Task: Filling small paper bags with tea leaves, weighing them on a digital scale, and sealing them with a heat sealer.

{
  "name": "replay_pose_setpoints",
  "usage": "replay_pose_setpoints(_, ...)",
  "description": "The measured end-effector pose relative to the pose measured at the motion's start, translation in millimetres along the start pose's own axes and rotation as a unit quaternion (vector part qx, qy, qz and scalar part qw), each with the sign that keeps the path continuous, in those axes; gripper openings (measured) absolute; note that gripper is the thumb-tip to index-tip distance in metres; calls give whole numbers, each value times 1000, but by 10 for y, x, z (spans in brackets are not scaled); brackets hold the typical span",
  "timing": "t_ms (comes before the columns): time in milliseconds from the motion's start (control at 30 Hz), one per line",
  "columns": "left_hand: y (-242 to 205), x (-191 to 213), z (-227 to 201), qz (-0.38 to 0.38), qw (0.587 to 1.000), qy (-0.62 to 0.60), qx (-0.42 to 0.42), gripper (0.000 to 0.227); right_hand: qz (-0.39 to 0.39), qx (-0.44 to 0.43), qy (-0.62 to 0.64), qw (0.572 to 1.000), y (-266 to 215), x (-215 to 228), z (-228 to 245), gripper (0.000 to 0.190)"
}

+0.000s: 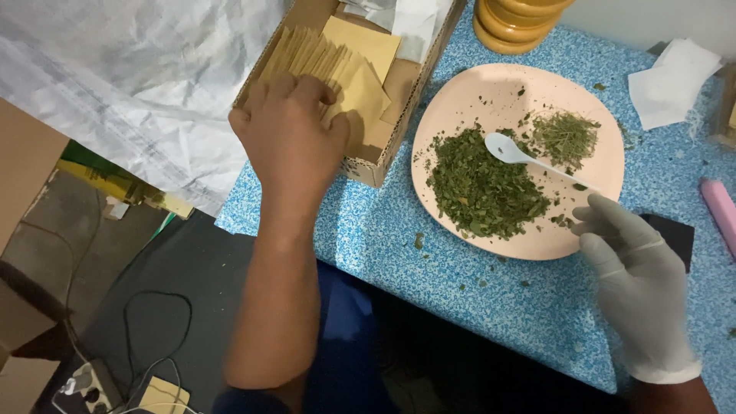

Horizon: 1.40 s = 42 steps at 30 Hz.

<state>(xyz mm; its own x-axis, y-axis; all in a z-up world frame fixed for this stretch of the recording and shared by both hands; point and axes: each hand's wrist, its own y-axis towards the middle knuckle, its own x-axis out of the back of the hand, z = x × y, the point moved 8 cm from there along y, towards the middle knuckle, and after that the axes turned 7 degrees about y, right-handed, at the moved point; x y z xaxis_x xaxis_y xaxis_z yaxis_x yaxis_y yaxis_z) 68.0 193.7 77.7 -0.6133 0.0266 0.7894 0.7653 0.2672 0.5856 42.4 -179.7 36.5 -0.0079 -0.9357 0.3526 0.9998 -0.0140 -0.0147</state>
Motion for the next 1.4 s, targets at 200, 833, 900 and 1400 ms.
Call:
replay_pose_setpoints(200, 349, -44, -394, 44, 991, 31, -124, 40, -11, -8, 6, 1000, -3, 25, 68, 47)
replay_pose_setpoints(833, 288, -1312, -445, 230, 861, 264, -370, 32, -3, 40, -14, 999, -6, 238, 43, 46)
replay_pose_setpoints(900, 287, -1247, -436, 121, 885, 234, -384, 35, 5, 46, 1, 999, 6, 232, 18, 46)
replay_pose_setpoints(1400, 473, -923, -562, 228, 875, 162, -395, 45, -22, -5, -41, 999, 5, 200, 184, 48)
